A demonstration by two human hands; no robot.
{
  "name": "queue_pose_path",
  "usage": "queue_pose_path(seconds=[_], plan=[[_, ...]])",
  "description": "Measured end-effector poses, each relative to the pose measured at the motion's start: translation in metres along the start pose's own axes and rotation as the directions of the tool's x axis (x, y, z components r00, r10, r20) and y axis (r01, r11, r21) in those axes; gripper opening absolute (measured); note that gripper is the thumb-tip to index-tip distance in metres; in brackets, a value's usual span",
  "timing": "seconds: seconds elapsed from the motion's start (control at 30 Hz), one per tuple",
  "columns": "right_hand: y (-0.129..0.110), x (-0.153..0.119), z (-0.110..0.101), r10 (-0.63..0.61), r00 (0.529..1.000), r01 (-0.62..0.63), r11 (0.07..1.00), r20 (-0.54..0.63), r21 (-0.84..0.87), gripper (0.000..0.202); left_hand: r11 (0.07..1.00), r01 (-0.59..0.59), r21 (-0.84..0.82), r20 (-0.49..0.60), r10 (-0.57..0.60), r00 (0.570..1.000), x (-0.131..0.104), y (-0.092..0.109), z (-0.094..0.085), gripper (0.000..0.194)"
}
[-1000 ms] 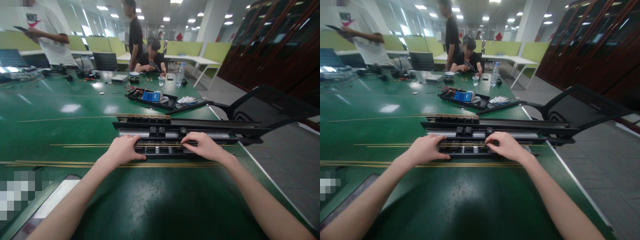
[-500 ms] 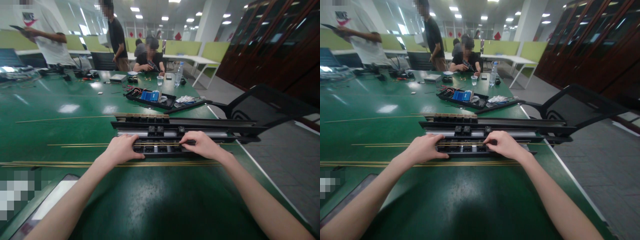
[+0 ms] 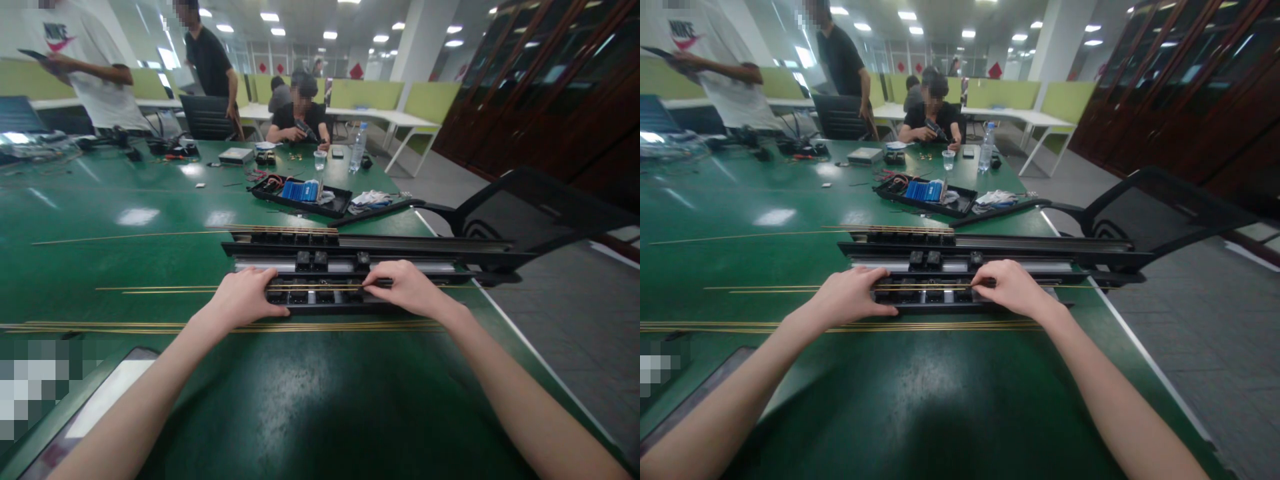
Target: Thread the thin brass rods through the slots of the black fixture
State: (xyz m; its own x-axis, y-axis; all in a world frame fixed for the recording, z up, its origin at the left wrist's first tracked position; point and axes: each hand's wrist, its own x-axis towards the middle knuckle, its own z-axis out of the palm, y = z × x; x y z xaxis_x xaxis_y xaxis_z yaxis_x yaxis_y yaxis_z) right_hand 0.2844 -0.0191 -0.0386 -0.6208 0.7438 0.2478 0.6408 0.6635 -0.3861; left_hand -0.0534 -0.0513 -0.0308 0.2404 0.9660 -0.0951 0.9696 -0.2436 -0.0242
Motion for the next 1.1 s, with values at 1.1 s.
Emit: queue_pose_path(seconds=[1.1], plan=[[0.023,-0.013,-0.032,0.261,0.942,-0.253,0.965,0.21,-0.065,0.018,0.999,-0.011,0.036,-0.002,0.011,1.0,0.002,0.0,0.003,0.082]])
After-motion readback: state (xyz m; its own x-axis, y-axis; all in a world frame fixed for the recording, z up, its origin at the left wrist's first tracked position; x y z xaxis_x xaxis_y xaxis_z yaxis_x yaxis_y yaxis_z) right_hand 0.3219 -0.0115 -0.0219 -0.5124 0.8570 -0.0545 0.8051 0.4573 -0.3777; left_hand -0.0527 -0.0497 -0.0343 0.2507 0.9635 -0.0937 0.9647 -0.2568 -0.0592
